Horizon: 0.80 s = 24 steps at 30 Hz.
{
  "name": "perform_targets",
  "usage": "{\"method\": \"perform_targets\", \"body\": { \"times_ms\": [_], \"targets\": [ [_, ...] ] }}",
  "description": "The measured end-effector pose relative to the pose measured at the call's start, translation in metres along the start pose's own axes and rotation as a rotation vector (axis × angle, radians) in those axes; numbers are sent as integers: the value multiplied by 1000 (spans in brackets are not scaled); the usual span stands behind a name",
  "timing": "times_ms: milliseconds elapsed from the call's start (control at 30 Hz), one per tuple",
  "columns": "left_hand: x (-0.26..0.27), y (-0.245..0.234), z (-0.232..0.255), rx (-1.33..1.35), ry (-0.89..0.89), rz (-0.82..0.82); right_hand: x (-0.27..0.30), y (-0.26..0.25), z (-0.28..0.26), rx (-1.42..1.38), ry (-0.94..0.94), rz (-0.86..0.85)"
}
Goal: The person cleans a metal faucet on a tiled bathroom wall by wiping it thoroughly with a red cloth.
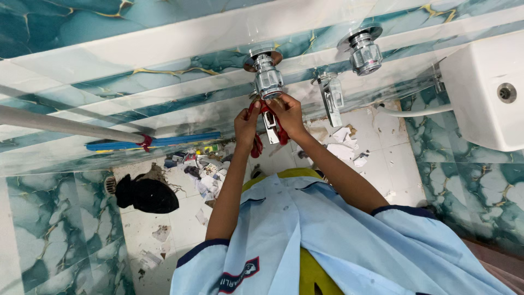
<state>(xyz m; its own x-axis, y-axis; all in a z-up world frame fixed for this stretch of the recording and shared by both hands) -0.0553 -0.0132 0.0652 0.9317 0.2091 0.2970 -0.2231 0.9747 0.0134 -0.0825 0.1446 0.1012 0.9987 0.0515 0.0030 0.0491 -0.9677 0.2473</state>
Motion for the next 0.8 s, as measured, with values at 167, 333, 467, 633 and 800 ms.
{"method": "perform_targets", "body": {
  "times_ms": [167,333,467,633,800],
  "targets": [
    [19,7,-18,180,14,-120,30,-4,2,37,-31,-36],
    [73,-3,-90,126,-163,-220,106,-31,26,-84,138,-149],
    [49,-8,-85,25,-36,-158,73,-47,42,124,279,-105],
    [14,-3,-75,68,-41,-68,51,-30,50,-174,259,28],
    [67,-6,-102,67,-162,-196,102,-38,51,-303,369,12]
  ]
}}
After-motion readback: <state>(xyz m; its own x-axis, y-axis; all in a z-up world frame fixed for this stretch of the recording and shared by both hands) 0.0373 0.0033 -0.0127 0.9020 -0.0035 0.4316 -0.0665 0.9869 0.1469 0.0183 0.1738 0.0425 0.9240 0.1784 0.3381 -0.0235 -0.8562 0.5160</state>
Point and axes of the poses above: each hand's wrist, its own x-axis away from the middle knuckle, its own y-axis out of the palm, z = x × y, the point moved 3 cm from there along -x, towards the middle knuckle, and after that the axes turned 7 degrees about -x, right-handed, at the moved point
